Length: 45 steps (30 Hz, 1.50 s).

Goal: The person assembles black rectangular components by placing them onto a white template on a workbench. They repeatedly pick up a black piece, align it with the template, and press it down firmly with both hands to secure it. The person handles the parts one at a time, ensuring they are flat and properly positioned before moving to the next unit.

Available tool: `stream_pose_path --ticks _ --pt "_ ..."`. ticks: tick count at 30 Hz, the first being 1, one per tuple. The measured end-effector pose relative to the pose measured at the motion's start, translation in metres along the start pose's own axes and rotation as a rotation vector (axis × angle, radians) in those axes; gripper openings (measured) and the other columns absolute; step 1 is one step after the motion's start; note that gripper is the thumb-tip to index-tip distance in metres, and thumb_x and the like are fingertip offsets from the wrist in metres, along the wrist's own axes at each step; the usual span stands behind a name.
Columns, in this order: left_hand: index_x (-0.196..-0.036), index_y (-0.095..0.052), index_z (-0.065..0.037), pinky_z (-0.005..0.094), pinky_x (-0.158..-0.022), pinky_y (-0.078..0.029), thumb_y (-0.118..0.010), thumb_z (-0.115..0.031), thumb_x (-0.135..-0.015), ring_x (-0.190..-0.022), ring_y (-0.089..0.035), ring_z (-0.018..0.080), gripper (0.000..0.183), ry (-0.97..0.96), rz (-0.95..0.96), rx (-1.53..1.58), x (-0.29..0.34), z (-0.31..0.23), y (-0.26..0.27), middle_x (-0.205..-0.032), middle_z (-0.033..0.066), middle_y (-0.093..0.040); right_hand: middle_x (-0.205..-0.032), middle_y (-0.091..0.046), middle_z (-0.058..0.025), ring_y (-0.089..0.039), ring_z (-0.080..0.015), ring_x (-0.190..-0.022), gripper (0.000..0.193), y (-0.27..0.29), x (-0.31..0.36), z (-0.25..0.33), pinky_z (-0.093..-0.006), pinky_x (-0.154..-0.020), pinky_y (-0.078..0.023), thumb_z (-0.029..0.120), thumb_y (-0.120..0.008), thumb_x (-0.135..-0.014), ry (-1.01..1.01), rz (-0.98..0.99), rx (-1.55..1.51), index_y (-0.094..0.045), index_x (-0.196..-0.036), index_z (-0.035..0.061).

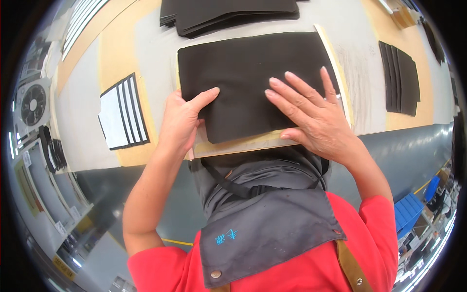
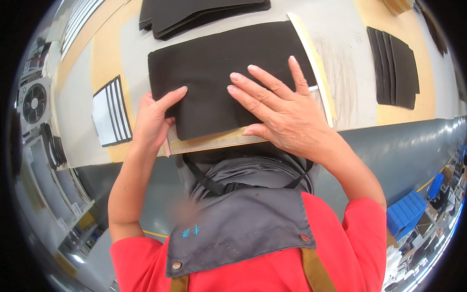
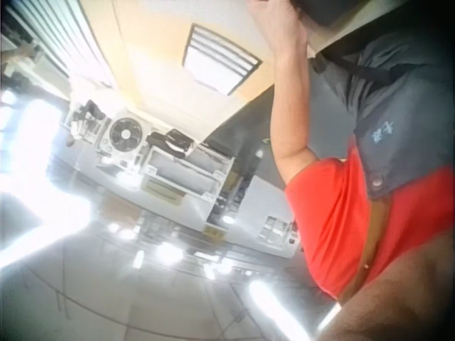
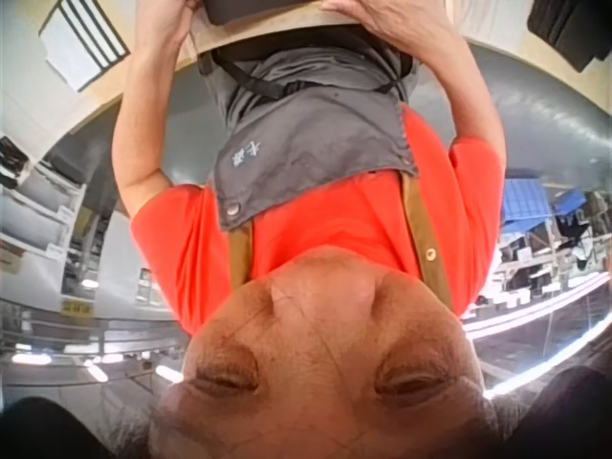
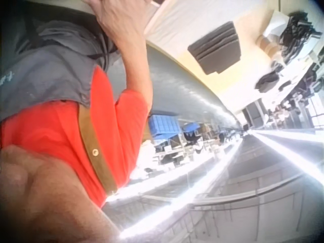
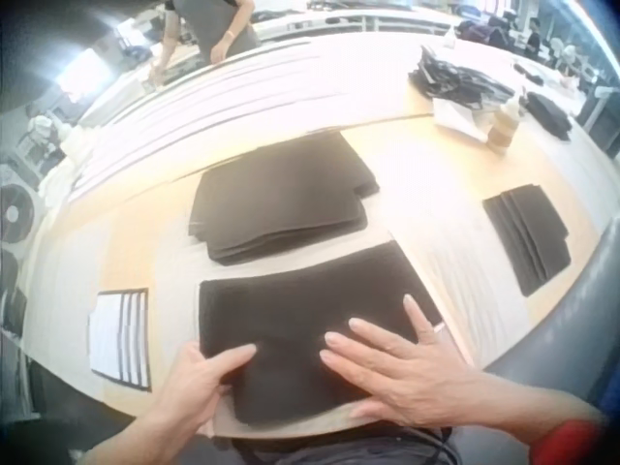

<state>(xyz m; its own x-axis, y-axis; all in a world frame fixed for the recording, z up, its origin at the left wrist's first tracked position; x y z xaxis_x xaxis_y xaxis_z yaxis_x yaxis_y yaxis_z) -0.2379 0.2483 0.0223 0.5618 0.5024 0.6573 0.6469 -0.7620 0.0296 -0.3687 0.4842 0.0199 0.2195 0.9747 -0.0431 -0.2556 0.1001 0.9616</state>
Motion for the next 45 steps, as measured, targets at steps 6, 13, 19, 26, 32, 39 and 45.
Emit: stream_pose_path --ticks 6,13,19,26,32,39,45 --pt "-0.118 -0.067 0.001 0.0329 -0.077 -0.059 -0.079 -0.019 -0.089 -0.095 -0.071 0.0171 0.037 0.008 0.103 -0.036 -0.003 -0.003 0.004 -0.107 0.0098 -0.074 -0.164 -0.040 0.0058 -0.030 -0.0201 -0.154 0.077 -0.017 -0.012 0.009 -0.0629 -0.127 -0.004 0.055 -0.061 -0.092 0.070 0.092 -0.018 -0.042 -0.159 0.0214" --pt "-0.124 -0.066 -0.001 0.0334 -0.083 -0.058 -0.081 -0.021 -0.087 -0.099 -0.070 0.0146 0.045 0.042 0.281 -0.179 -0.009 -0.022 0.025 -0.110 0.0063 -0.073 -0.165 -0.038 0.0078 -0.027 -0.0202 -0.155 0.078 -0.016 -0.014 0.012 -0.0621 -0.128 -0.003 0.062 -0.052 -0.091 0.055 0.153 0.054 -0.042 -0.159 0.0228" --pt "-0.129 -0.063 0.000 0.0270 -0.082 -0.054 -0.080 -0.013 -0.085 -0.090 -0.067 0.0097 0.049 -0.098 0.340 -0.407 -0.022 -0.021 0.047 -0.101 0.0036 -0.073 -0.163 -0.041 0.0065 -0.030 -0.0219 -0.154 0.077 -0.016 -0.014 0.010 -0.0618 -0.128 -0.005 0.064 -0.048 -0.092 0.064 0.145 0.071 -0.044 -0.158 0.0229" --pt "-0.120 -0.066 0.002 0.0256 -0.066 -0.051 -0.082 -0.018 -0.087 -0.073 -0.062 0.0077 0.042 -0.270 0.155 -0.618 -0.019 -0.018 0.053 -0.083 0.0008 -0.067 -0.163 -0.041 0.0066 -0.030 -0.0222 -0.154 0.078 -0.017 -0.015 0.009 -0.0614 -0.128 -0.005 0.065 -0.047 -0.091 0.074 0.138 0.076 -0.044 -0.158 0.0238" --pt "-0.115 -0.068 0.000 0.0262 -0.064 -0.051 -0.082 -0.023 -0.087 -0.074 -0.063 0.0084 0.039 -0.322 0.100 -0.711 -0.022 -0.015 0.056 -0.080 0.0005 -0.067 -0.163 -0.041 0.0069 -0.030 -0.0223 -0.154 0.079 -0.017 -0.015 0.009 -0.0611 -0.128 -0.005 0.066 -0.046 -0.091 0.069 0.139 0.073 -0.044 -0.158 0.0248" --pt "-0.112 -0.068 -0.001 0.0266 -0.065 -0.052 -0.085 -0.024 -0.085 -0.076 -0.066 0.0099 0.040 -0.311 0.054 -0.745 -0.017 -0.018 0.056 -0.082 0.0023 -0.070 -0.163 -0.041 0.0071 -0.031 -0.0220 -0.154 0.078 -0.018 -0.015 0.009 -0.0609 -0.129 -0.005 0.066 -0.045 -0.091 0.066 0.136 0.085 -0.044 -0.157 0.0252" --pt "-0.108 -0.069 -0.002 0.0261 -0.065 -0.052 -0.087 -0.024 -0.083 -0.074 -0.067 0.0101 0.038 -0.325 0.045 -0.768 -0.018 -0.017 0.056 -0.080 0.0030 -0.072 -0.163 -0.041 0.0075 -0.031 -0.0218 -0.154 0.078 -0.018 -0.015 0.009 -0.0609 -0.129 -0.005 0.066 -0.045 -0.091 0.065 0.130 0.084 -0.044 -0.157 0.0258"
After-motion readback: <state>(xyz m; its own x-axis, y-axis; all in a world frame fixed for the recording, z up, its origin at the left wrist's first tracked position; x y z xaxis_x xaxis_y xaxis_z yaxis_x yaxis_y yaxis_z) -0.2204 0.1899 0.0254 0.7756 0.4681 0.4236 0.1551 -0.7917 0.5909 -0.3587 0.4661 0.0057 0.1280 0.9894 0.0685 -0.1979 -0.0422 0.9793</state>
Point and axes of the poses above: each hand's wrist, its own x-axis away from the middle knuckle, its own y-axis out of the back of the hand, z = x × y, the point moved 2 cm from there along -x, towards the middle knuckle
